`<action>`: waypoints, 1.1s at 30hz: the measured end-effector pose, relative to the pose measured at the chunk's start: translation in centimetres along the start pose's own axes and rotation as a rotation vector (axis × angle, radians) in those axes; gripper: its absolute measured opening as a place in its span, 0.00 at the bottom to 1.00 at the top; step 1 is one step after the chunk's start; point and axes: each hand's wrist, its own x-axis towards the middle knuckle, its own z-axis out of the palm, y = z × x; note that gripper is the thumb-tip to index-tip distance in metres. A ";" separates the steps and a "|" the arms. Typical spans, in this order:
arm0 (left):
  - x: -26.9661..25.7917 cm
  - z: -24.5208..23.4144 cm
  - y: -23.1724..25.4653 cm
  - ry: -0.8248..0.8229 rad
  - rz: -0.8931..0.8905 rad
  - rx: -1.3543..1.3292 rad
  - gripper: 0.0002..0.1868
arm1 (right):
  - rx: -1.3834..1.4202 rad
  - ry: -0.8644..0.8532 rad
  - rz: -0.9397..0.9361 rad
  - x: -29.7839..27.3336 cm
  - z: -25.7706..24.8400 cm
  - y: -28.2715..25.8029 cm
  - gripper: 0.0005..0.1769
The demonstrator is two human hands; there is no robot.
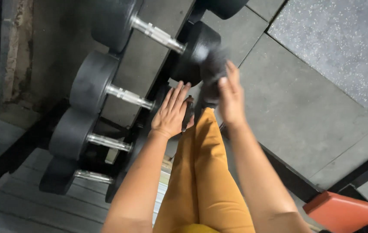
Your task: Cleaning dumbbells on a rack and a weight bench using a spray bottle and a cloth.
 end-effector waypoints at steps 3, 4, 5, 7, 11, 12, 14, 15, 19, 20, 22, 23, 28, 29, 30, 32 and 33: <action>-0.6 1.1 -0.3 -0.013 0.014 0.186 0.24 | -0.094 0.096 -0.074 0.7 4.4 -0.5 0.36; -0.3 0.8 -0.1 -0.019 0.013 0.187 0.24 | -0.090 0.097 -0.069 1.7 4.7 0.4 0.36; 0.0 0.4 0.0 -0.022 -0.005 0.075 0.25 | 0.270 0.241 0.019 2.7 5.1 1.4 0.36; -0.2 0.5 0.0 -0.030 -0.032 -0.032 0.26 | 0.636 0.381 0.118 4.9 5.2 3.4 0.36; -0.7 1.4 -0.6 -0.059 0.001 0.148 0.22 | 0.780 0.336 0.396 9.9 2.2 8.6 0.31; -0.9 1.5 -0.5 -0.033 0.002 0.123 0.24 | 0.810 0.254 0.457 10.7 1.1 10.1 0.32; -0.6 1.0 -0.3 -0.020 -0.015 0.075 0.26 | 0.680 0.250 0.510 12.3 -0.8 14.2 0.28; -0.4 0.7 -0.1 -0.003 -0.019 0.028 0.28 | 0.551 0.250 0.550 13.0 -1.8 16.2 0.25; 0.0 0.1 0.0 -0.013 -0.022 0.034 0.28 | 0.395 0.557 0.653 13.7 -4.5 17.7 0.16; -0.1 0.3 0.0 -0.014 -0.021 0.052 0.28 | 0.184 0.609 0.699 13.1 -4.3 14.9 0.15; -0.2 0.5 0.0 -0.012 -0.024 0.068 0.28 | -0.033 0.655 0.741 11.1 -4.3 10.9 0.15; -0.2 0.4 0.1 -0.033 -0.040 0.054 0.28 | 0.210 0.586 0.686 9.8 -4.5 9.7 0.16; -0.2 0.7 0.1 -0.051 -0.041 0.019 0.29 | 0.476 0.226 0.639 4.1 -0.3 -0.1 0.23; -0.2 0.6 0.2 -0.062 -0.039 0.048 0.29 | 0.505 0.180 0.636 3.6 -0.1 0.0 0.23; -0.1 0.5 0.0 -0.071 -0.036 0.081 0.28 | 0.536 0.131 0.629 3.3 0.2 0.2 0.24; -0.4 0.8 0.2 -0.052 -0.036 0.069 0.29 | 0.636 0.175 0.653 5.8 0.5 2.1 0.27; -0.5 1.1 0.2 -0.033 -0.031 0.056 0.30 | 0.736 0.223 0.675 7.1 0.7 3.2 0.31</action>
